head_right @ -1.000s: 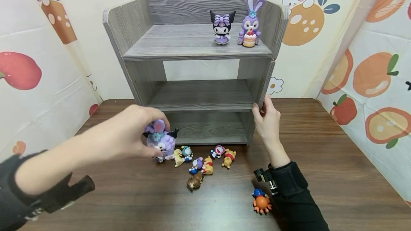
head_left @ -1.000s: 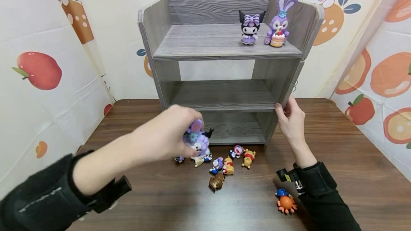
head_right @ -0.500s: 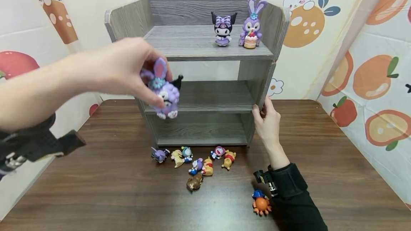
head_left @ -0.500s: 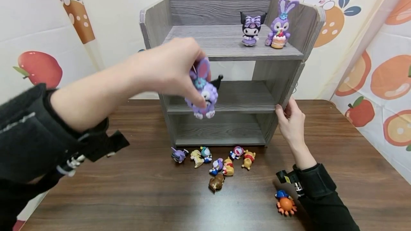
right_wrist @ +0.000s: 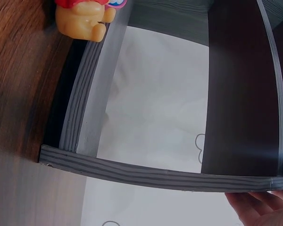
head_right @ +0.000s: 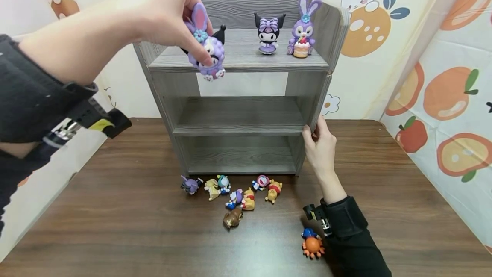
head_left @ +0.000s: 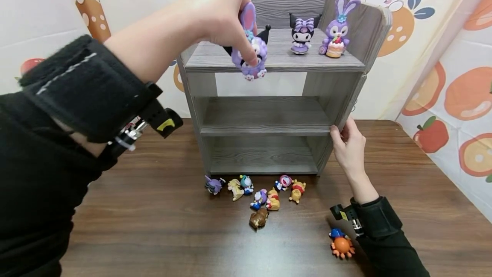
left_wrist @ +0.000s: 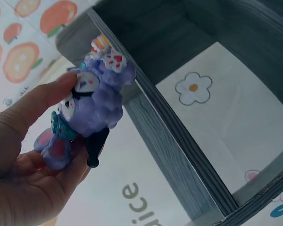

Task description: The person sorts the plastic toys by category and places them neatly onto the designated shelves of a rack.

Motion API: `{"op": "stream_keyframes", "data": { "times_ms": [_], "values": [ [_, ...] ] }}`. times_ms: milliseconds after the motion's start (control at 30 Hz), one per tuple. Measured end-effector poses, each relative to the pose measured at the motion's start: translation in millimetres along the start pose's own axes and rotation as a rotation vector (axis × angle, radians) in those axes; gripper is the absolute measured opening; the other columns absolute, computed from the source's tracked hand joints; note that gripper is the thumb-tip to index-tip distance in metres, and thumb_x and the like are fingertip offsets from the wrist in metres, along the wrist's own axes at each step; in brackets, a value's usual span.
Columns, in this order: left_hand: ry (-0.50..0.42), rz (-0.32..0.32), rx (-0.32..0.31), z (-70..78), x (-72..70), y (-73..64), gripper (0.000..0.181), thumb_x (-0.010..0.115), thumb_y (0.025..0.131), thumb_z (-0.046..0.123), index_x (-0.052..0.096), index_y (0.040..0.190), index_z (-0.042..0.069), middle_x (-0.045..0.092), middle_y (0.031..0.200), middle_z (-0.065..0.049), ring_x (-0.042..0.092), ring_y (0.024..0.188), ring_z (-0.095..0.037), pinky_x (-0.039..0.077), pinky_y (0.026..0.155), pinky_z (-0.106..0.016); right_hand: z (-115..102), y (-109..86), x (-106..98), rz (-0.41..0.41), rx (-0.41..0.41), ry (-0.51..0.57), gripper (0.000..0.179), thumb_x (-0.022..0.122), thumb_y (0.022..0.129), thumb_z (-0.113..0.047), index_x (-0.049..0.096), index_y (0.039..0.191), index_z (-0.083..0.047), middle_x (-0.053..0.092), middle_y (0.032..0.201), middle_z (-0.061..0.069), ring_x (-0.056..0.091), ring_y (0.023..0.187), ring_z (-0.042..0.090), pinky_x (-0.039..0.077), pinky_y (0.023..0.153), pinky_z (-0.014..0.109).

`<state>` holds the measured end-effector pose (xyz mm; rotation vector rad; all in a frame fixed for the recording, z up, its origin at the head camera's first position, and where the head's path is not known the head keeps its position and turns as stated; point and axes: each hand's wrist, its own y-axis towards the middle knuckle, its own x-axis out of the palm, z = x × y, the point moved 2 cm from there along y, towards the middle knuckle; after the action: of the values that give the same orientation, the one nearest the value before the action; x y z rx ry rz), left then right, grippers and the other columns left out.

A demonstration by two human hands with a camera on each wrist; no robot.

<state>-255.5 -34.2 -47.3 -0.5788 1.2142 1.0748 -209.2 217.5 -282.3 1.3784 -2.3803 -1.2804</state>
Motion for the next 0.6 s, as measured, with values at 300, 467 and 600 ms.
{"op": "stream_keyframes", "data": {
  "times_ms": [300, 467, 600],
  "values": [
    [0.115, 0.043, -0.064, 6.4, -3.4, 33.1, 0.056, 0.086, 0.044, 0.041, 0.059, 0.086, 0.015, 0.056, 0.085, 0.002, 0.047, 0.074, -0.009, 0.04, 0.063, -0.027, -1.0, -0.4, 0.6, 0.01, -0.001, -0.007, 0.027, 0.047, 0.082, 0.006, 0.053, 0.108, 0.01, 0.061, 0.088, 0.025, 0.049, 0.072, -0.012, 0.037, 0.059, 0.005],
    [0.164, 0.05, -0.054, 10.2, -3.2, 42.4, 0.05, 0.084, 0.051, 0.036, 0.056, 0.088, 0.016, 0.05, 0.087, 0.005, 0.047, 0.078, -0.009, 0.042, 0.067, -0.024, -0.9, -1.8, 1.3, 0.009, 0.001, -0.005, 0.025, 0.047, 0.082, 0.007, 0.053, 0.107, 0.01, 0.061, 0.086, 0.025, 0.049, 0.07, -0.012, 0.037, 0.058, 0.005],
    [0.187, 0.056, -0.048, 12.7, -3.6, 44.7, 0.047, 0.082, 0.056, 0.032, 0.054, 0.089, 0.016, 0.047, 0.088, 0.006, 0.045, 0.08, -0.008, 0.041, 0.068, -0.023, -1.1, -1.9, 1.7, 0.015, 0.002, -0.01, 0.025, 0.047, 0.082, 0.007, 0.053, 0.106, 0.01, 0.061, 0.084, 0.024, 0.048, 0.068, -0.011, 0.036, 0.057, 0.005]
  ]
}}
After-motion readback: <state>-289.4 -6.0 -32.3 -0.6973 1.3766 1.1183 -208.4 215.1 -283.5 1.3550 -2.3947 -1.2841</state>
